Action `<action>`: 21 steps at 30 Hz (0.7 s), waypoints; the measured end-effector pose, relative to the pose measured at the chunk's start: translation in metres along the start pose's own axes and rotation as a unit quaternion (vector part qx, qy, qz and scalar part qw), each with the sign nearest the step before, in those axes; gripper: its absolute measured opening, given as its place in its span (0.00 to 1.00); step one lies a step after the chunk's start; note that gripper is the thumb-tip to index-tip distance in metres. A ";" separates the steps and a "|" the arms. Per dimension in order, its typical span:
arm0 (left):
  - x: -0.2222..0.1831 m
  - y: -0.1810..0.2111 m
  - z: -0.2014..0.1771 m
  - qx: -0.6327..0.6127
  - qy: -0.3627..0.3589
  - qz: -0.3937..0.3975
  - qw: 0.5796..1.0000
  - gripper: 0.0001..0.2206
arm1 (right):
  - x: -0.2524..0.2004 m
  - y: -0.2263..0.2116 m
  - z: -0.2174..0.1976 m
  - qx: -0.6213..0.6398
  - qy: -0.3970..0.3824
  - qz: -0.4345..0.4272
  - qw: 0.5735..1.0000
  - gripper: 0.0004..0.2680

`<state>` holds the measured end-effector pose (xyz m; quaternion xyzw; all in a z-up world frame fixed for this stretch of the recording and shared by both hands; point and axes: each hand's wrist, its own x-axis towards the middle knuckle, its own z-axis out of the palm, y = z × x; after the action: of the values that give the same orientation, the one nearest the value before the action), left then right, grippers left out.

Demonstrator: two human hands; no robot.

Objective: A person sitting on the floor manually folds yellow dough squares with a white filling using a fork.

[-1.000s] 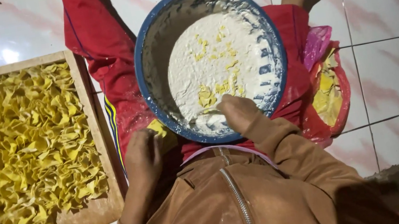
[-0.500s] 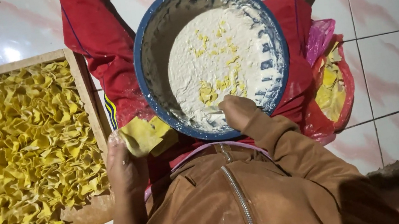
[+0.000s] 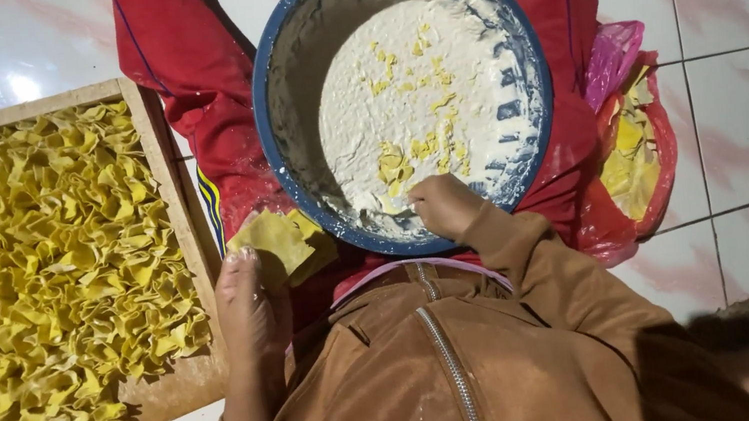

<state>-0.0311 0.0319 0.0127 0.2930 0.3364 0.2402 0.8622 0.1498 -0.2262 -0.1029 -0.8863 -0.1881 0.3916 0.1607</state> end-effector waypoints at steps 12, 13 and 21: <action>0.012 -0.040 -0.018 -0.003 -0.003 -0.027 1.000 0.11 | -0.027 -0.053 -0.030 0.205 0.086 -0.115 0.968 0.08; 0.008 -0.035 -0.003 -0.004 -0.003 -0.025 1.000 0.11 | -0.041 -0.062 -0.032 0.204 0.085 -0.117 0.968 0.08; 0.014 -0.051 0.027 -0.102 0.055 -0.207 0.971 0.12 | -0.070 -0.106 -0.026 0.265 0.246 -0.321 0.875 0.11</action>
<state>0.0088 -0.0053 -0.0108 0.1135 0.4106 0.1051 0.8986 0.1038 -0.1691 0.0044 -0.7690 -0.3061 0.1230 0.5476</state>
